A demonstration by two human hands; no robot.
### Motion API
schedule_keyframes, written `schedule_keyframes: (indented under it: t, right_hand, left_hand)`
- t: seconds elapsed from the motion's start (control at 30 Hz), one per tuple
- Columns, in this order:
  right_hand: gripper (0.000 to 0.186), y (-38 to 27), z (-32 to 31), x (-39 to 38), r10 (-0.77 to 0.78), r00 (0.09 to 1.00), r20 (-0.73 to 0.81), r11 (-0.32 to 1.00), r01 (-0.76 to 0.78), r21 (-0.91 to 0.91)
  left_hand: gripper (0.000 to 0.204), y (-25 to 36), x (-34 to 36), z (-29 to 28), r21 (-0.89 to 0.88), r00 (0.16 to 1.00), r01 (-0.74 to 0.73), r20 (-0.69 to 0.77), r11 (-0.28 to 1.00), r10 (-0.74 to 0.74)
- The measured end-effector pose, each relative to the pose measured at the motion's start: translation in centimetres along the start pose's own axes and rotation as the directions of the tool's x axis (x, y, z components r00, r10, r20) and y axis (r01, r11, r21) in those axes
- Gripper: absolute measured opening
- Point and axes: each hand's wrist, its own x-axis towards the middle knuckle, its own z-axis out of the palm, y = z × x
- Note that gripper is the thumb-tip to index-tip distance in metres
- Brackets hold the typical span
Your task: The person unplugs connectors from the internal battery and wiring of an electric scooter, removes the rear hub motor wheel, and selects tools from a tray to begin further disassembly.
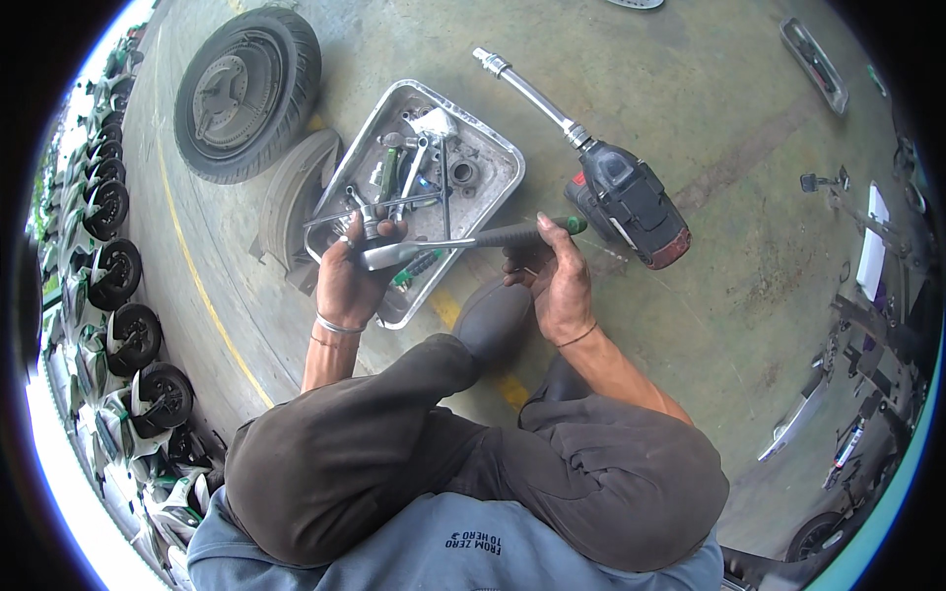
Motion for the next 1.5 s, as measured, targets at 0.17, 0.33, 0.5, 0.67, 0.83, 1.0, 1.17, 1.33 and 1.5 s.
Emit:
schedule_keyframes:
  t: [0.17,0.33,0.5,0.67,0.83,1.0,1.17,1.33,1.5]
  right_hand:
    - [0.036,-2.1,1.5,-1.6,-0.183,0.977,0.11,0.966,0.2,-0.163]
    - [0.025,-3.3,3.2,-2.9,-0.383,0.885,0.266,0.881,0.436,-0.181]
    - [0.024,-4.6,4.4,-3.2,-0.473,0.782,0.406,0.784,0.584,-0.212]
    - [0.032,-5.4,4.9,-3.4,-0.464,0.717,0.52,0.72,0.647,-0.249]
    - [0.027,-4.8,3.8,-2.8,-0.372,0.752,0.544,0.725,0.601,-0.336]
    - [0.029,-2.1,-2.4,0.5,-0.006,0.978,0.206,0.864,0.109,-0.492]
    - [0.036,-1.8,-11.3,1.4,-0.134,0.944,-0.3,0.78,-0.086,-0.62]
    - [0.025,-5.0,-8.1,1.2,-0.67,0.716,0.197,0.38,0.559,-0.736]
    - [0.025,-5.9,-12.3,4.4,-0.569,0.483,0.665,-0.297,0.633,-0.715]
  left_hand:
    - [0.032,0.4,0.2,0.0,-0.025,1.0,-0.013,-0.013,1.0,0.013]
    - [0.028,0.2,0.2,0.3,-0.045,1.0,0.005,-0.01,0.999,-0.005]
    - [0.027,-0.2,0.3,0.6,-0.045,0.998,0.006,-0.058,0.999,-0.009]
    - [0.026,-0.4,0.3,0.9,-0.066,0.997,0.012,-0.071,0.998,-0.016]
    - [0.027,-0.8,0.6,-1.0,-0.113,0.998,-0.032,-0.063,0.993,0.025]
    - [0.032,-0.5,0.8,-1.5,-0.174,0.997,-0.07,-0.039,0.982,0.064]
    - [0.028,-0.5,0.6,-0.4,-0.104,0.995,-0.056,-0.086,0.993,0.048]
    - [0.027,-0.3,0.4,-0.7,-0.056,0.996,-0.052,-0.069,0.997,0.048]
    - [0.028,-0.6,0.7,0.7,0.007,0.99,-0.041,-0.136,0.999,0.041]
